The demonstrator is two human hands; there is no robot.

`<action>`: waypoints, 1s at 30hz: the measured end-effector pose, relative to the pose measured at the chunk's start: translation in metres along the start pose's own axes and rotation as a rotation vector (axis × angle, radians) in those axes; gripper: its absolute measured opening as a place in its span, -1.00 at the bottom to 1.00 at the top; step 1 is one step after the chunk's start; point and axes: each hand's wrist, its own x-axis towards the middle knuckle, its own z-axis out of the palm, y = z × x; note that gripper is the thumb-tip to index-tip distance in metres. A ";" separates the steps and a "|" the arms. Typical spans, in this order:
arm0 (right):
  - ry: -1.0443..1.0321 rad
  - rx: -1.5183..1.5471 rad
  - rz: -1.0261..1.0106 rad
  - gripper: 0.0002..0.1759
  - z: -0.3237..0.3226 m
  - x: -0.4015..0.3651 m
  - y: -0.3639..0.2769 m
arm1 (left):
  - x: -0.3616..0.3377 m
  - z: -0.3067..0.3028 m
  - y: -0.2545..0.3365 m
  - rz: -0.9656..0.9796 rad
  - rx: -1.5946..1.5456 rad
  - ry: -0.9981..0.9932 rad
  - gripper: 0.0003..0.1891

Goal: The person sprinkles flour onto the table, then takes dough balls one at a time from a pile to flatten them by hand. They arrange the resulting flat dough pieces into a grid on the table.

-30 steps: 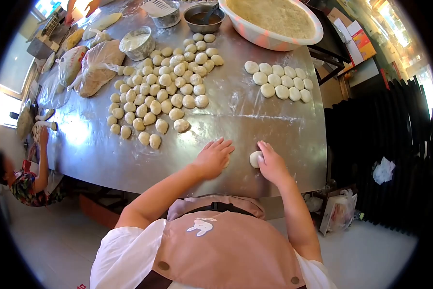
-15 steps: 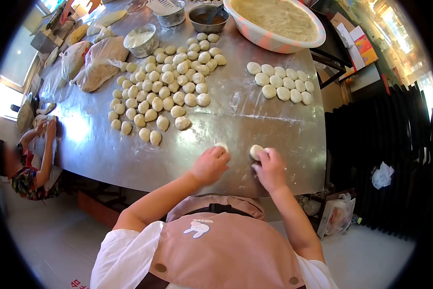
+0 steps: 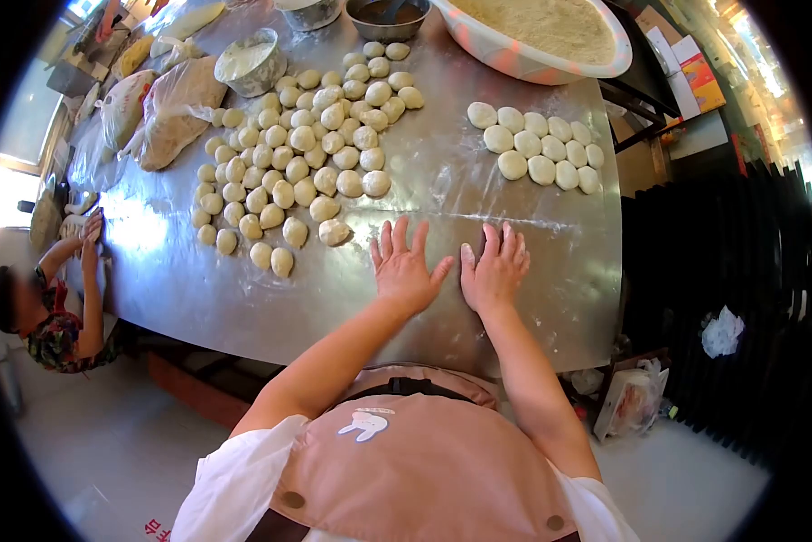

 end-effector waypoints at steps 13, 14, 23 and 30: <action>-0.387 0.343 -0.328 -0.55 -0.034 -0.009 0.036 | -0.006 -0.036 -0.030 0.175 -0.330 -0.314 -0.49; -0.420 0.290 -0.400 -0.55 -0.040 -0.017 0.040 | -0.016 -0.035 -0.039 0.321 -0.268 -0.232 -0.53; -0.375 0.213 -0.493 -0.66 -0.089 -0.017 0.026 | -0.022 -0.079 -0.027 0.483 -0.155 -0.487 -0.58; -0.137 0.527 -0.195 -0.61 -0.074 -0.050 0.042 | -0.051 -0.037 -0.044 0.374 -0.341 0.062 -0.50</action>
